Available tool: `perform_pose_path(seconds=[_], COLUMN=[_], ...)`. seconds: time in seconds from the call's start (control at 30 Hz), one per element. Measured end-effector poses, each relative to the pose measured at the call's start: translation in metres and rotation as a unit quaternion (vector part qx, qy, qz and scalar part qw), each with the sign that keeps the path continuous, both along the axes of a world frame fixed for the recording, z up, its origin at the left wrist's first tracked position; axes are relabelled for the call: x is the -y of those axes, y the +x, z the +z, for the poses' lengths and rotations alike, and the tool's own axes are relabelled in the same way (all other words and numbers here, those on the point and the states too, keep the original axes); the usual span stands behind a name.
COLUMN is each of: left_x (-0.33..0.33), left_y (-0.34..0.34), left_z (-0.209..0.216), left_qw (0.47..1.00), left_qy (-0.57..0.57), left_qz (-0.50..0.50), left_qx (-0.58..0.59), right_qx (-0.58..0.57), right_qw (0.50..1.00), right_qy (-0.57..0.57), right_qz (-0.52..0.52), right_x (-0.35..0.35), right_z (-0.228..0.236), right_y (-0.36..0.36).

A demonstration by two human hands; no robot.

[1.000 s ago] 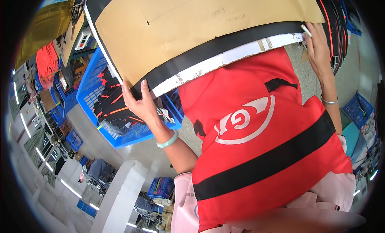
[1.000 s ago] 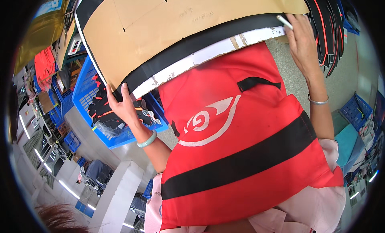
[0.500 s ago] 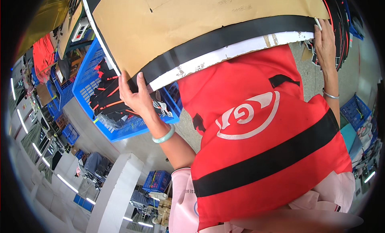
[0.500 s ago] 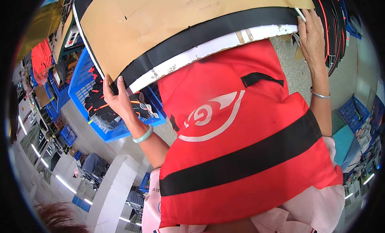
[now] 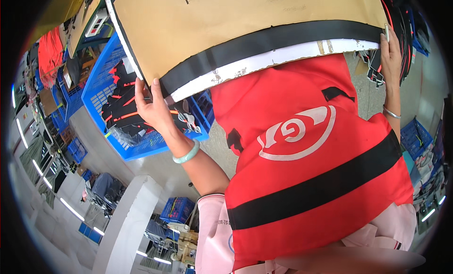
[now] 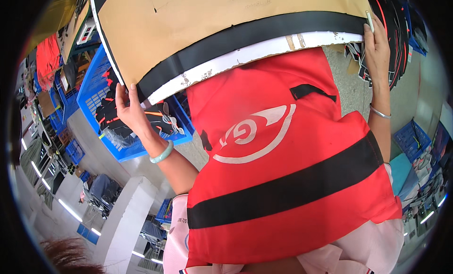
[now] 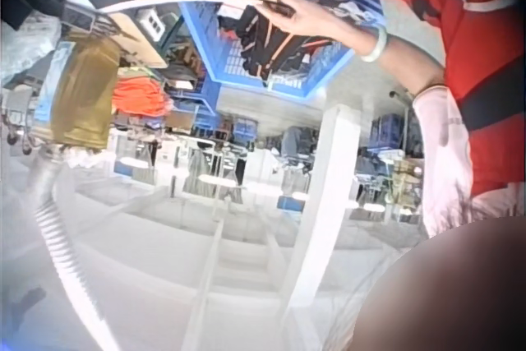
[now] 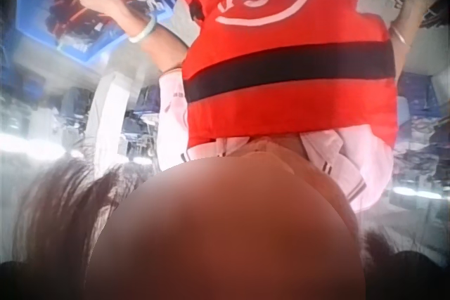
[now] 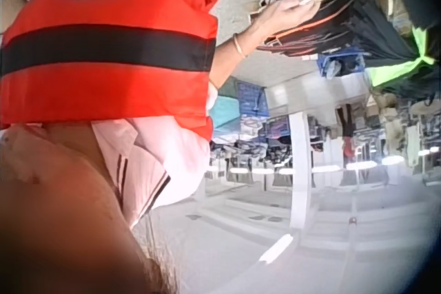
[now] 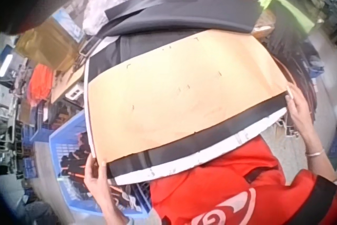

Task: Marking lines and points on a piece of material using a template and a pen.

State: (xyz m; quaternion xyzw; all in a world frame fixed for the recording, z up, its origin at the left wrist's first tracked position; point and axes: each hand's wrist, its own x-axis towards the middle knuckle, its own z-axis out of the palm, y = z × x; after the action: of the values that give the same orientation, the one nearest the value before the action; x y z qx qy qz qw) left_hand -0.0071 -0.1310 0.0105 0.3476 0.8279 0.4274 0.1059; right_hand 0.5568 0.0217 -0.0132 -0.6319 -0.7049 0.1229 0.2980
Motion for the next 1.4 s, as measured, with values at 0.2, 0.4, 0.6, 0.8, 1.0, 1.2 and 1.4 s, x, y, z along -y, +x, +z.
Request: perform_pose_path(seconds=[0.2,0.4,0.6,0.8,1.0,1.2,1.4], left_x=[-0.001,0.003,-0.005,-0.010,-0.006,-0.009,-0.013], left_y=[-0.019,-0.031,-0.026,-0.022,-0.044,-0.072,-0.079], left_z=[0.005,0.006,0.014,0.027,0.035,0.039,0.044], left_qw=[0.986,0.995,0.990,0.987,0.976,0.950,0.945], left_qy=[-0.154,-0.094,-0.099,-0.125,-0.160,-0.243,-0.228], left_qz=[-0.019,0.012,0.006,-0.015,-0.038,-0.065,-0.083], left_qx=[-0.065,0.044,0.101,0.102,0.145,0.188,0.218], right_qx=[0.094,-0.114,-0.138,-0.094,-0.032,-0.007,-0.033], right_qw=[0.995,0.980,0.964,0.972,0.976,0.977,0.962], right_qy=[0.017,-0.123,-0.214,-0.198,-0.191,-0.190,-0.248], right_qz=[-0.041,-0.112,-0.069,-0.080,-0.105,-0.096,-0.108], right_x=[-0.016,-0.015,-0.030,-0.035,-0.035,-0.037,-0.047], right_z=[0.006,0.018,0.036,0.042,0.050,0.053,0.055], right_y=[0.017,-0.005,0.002,-0.007,-0.016,-0.026,-0.027])
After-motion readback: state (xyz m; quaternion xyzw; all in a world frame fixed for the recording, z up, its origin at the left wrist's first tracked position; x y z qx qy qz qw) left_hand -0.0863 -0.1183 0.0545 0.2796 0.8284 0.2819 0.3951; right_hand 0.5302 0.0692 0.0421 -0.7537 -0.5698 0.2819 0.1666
